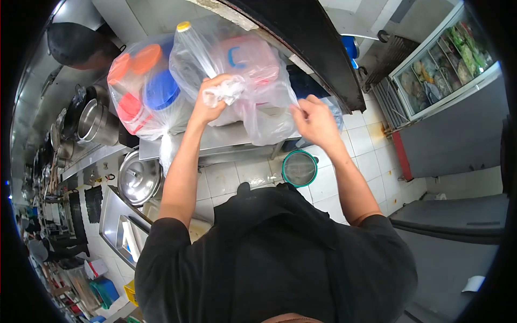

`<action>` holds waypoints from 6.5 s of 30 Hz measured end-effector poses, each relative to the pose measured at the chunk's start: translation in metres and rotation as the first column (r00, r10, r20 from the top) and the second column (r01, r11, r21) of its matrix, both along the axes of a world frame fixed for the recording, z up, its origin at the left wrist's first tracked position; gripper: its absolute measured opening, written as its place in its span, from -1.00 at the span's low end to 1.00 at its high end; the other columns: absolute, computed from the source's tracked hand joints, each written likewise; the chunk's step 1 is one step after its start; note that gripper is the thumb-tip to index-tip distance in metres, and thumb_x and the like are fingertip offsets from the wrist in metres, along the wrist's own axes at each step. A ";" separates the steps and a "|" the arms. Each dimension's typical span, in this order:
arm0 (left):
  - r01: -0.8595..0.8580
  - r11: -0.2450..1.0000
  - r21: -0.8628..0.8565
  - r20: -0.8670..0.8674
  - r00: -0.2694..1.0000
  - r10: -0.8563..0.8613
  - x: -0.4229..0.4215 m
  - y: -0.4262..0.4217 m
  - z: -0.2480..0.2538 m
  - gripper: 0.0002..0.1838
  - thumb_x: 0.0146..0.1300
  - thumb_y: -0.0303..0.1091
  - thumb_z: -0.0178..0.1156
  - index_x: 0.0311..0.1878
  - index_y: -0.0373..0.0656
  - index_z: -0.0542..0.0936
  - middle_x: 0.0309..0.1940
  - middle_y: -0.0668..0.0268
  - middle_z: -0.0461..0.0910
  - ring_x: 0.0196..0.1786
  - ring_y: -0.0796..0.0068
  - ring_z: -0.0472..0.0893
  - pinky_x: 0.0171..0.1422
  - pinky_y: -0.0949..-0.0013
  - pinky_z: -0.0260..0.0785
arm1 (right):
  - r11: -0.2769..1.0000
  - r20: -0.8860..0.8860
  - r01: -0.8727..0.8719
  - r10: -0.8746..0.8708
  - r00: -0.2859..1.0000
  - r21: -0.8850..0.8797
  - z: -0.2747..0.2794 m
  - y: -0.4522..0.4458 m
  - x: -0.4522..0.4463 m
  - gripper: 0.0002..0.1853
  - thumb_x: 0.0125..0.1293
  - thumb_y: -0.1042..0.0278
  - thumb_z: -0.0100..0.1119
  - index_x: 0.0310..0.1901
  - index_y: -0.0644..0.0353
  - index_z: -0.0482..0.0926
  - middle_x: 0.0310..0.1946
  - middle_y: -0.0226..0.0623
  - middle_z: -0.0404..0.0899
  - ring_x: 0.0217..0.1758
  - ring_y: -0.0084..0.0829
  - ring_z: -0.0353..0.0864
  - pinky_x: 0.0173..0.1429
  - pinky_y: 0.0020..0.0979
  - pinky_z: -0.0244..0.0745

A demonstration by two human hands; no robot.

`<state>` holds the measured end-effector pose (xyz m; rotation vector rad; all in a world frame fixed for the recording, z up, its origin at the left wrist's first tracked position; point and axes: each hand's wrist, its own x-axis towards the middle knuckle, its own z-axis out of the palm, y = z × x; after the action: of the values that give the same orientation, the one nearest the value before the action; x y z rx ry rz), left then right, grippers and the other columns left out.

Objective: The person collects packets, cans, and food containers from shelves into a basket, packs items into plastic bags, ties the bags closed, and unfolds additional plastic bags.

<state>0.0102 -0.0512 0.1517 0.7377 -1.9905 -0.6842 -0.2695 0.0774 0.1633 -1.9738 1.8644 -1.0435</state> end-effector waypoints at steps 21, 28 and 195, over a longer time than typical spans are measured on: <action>-0.520 0.841 -0.152 -0.240 0.845 0.479 -0.072 0.033 -0.094 -0.73 0.06 -0.39 0.33 -0.18 -0.18 0.52 -0.24 0.16 0.48 -0.11 0.05 0.41 -0.02 0.11 0.27 | 0.830 0.487 -0.513 0.362 0.795 0.220 0.029 -0.123 0.057 -0.76 0.51 0.35 0.13 -0.28 0.35 0.61 -0.72 -0.29 0.51 -0.81 -0.53 0.45 -0.74 -0.47 0.20; -0.487 0.799 -0.352 -0.128 0.871 0.475 -0.086 0.034 -0.092 -0.67 -0.01 -0.45 0.30 -0.11 -0.23 0.55 -0.23 0.09 0.54 -0.10 -0.04 0.50 -0.08 0.07 0.35 | 0.807 -0.052 -0.583 0.589 0.807 0.097 0.033 -0.159 0.070 -0.77 0.35 0.34 0.27 -0.38 0.35 0.61 -0.57 -0.07 0.58 -0.43 -0.26 0.69 -0.33 -0.18 0.46; 0.164 0.619 0.768 -0.640 0.208 0.739 -0.090 0.060 -0.079 -0.79 0.34 -0.57 0.27 0.00 -0.16 0.59 -0.06 0.41 0.56 0.02 0.55 0.55 0.11 0.39 0.43 | 0.678 0.442 -0.397 -0.117 -0.889 -0.619 -0.183 -0.091 0.205 -0.64 0.37 0.18 0.30 0.13 0.05 0.53 0.02 -0.39 0.60 0.15 -0.40 0.57 0.19 -0.37 0.45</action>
<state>-0.0802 0.0090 0.0727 0.8319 -0.2523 -1.2711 -0.0645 -0.0138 -0.0202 -0.0602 -0.3973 -1.1407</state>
